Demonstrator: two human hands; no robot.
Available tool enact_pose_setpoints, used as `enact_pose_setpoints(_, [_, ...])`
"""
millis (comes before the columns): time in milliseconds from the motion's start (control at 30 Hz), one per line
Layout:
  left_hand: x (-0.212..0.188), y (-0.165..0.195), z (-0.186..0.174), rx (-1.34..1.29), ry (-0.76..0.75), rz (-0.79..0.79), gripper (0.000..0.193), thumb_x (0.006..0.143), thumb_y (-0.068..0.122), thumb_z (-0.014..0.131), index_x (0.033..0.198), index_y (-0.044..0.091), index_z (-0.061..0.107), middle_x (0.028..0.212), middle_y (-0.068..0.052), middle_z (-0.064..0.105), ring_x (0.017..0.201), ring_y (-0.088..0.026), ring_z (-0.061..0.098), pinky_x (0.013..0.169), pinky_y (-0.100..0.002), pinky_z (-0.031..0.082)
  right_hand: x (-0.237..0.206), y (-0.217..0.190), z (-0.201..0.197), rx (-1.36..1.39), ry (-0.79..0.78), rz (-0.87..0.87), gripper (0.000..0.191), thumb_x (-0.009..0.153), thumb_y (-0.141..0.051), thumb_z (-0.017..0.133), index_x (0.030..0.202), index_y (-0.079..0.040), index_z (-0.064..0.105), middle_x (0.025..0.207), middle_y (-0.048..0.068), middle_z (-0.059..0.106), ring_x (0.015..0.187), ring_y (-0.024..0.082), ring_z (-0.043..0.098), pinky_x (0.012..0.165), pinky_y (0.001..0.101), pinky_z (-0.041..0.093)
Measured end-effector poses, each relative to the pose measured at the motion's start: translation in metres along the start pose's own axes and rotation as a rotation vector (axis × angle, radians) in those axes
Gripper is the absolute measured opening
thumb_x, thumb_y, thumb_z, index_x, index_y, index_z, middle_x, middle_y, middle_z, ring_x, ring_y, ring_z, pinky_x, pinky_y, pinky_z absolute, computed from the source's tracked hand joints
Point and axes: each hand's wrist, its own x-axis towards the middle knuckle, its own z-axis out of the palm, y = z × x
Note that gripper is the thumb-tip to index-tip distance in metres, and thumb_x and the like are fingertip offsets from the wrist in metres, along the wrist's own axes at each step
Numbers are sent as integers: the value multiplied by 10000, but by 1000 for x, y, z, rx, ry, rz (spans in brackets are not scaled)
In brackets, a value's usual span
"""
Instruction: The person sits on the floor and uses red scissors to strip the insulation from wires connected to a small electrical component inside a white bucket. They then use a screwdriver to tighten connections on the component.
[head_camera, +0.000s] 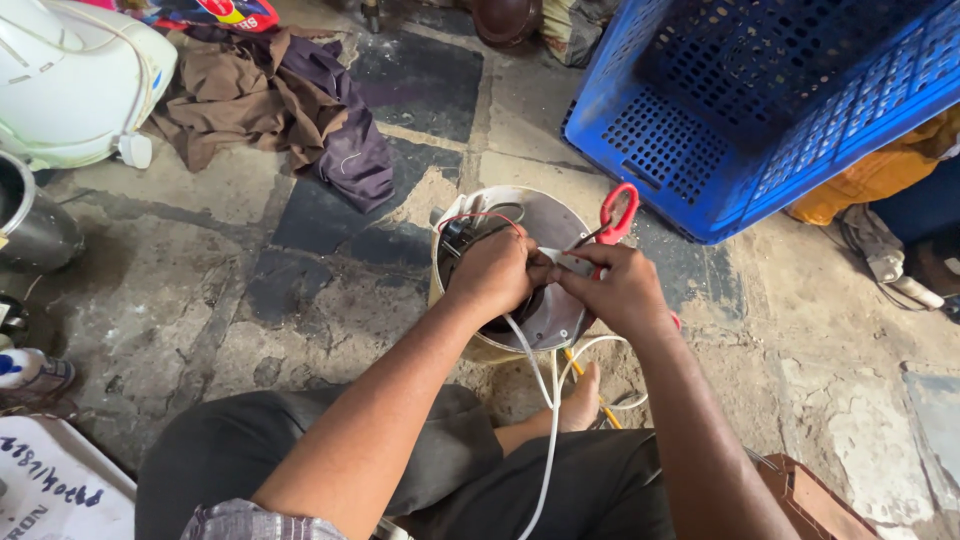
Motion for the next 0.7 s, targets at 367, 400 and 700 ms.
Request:
enact_pose_setpoints(367, [-1, 5, 3, -12, 34, -75, 303, 771, 136, 701, 1071, 128, 746, 996, -135, 760, 962, -315, 725, 849, -421, 555, -5, 5, 0, -19, 115, -31, 292, 850, -289, 768, 1056, -83, 786, 736, 75, 718, 651, 172, 663, 633, 349, 532])
enact_pose_setpoints(400, [-2, 5, 2, -4, 41, -45, 343, 758, 128, 704, 1100, 126, 732, 1028, -142, 749, 978, -322, 716, 849, -421, 551, -12, 7, -5, 67, 129, 19, 311, 867, -298, 767, 1078, -70, 782, 743, 66, 687, 641, 159, 619, 600, 353, 504])
enact_pose_setpoints(700, [-6, 17, 2, -37, 13, 1, 456, 791, 67, 602, 1237, 148, 657, 1175, -90, 730, 1024, -305, 710, 865, -411, 555, -197, 143, -119, 1282, -81, 114, 931, 853, -408, 773, 1598, -40, 353, 1184, 289, 635, 1048, 352, 650, 902, 466, 558])
